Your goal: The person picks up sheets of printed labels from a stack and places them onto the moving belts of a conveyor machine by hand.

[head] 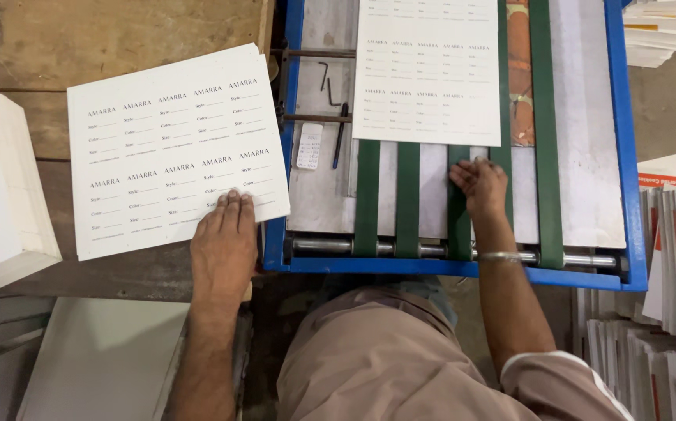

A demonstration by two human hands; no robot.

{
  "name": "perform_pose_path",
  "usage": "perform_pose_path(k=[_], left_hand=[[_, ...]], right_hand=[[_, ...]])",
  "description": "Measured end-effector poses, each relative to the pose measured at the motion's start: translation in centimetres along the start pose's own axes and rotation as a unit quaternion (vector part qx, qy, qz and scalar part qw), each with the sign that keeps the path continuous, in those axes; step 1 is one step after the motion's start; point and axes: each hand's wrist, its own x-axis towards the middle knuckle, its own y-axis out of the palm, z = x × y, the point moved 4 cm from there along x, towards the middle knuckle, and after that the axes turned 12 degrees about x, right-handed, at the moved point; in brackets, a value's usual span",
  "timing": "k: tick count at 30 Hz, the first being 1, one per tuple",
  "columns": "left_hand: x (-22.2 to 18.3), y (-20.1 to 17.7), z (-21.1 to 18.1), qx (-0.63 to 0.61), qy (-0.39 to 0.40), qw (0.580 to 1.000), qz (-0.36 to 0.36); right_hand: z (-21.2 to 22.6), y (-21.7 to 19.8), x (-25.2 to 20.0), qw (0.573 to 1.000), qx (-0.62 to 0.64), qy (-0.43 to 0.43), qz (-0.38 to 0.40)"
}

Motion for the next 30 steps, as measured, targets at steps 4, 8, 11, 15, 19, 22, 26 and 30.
perform_pose_path(k=[4, 8, 11, 15, 19, 22, 26, 30], left_hand=[[-0.5, 0.8, -0.1, -0.037, -0.023, 0.999, 0.003], [-0.4, 0.6, 0.1, -0.063, -0.008, 0.997, 0.037], [-0.1, 0.0, 2.2, -0.153, -0.024, 0.982, 0.105], [1.1, -2.1, 3.4, -0.218, -0.092, 0.971, 0.023], [3.2, -0.9, -4.6, -0.165, -0.016, 0.971, 0.170], [3.5, -1.8, -10.3, -0.227, 0.090, 0.970, 0.006], [2.5, 0.2, -8.5, -0.189, 0.048, 0.980, 0.051], [0.5, 1.1, -2.5, -0.127, -0.025, 0.988, 0.079]], right_hand=[[-1.5, 2.0, -6.2, 0.998, -0.044, 0.043, 0.029], [-2.4, 7.0, -12.5, 0.985, -0.075, 0.094, 0.126], [-2.2, 11.2, -16.6, 0.960, -0.126, 0.115, 0.221], [-2.1, 15.6, -21.3, 0.893, -0.154, 0.128, 0.403], [-3.9, 17.5, -24.1, 0.857, -0.076, 0.134, 0.492], [-5.5, 15.7, -21.5, 0.928, 0.036, 0.132, 0.346], [-4.4, 8.2, -13.3, 0.995, 0.015, 0.035, 0.097], [-0.6, -0.8, -6.8, 0.994, 0.038, -0.102, -0.020]])
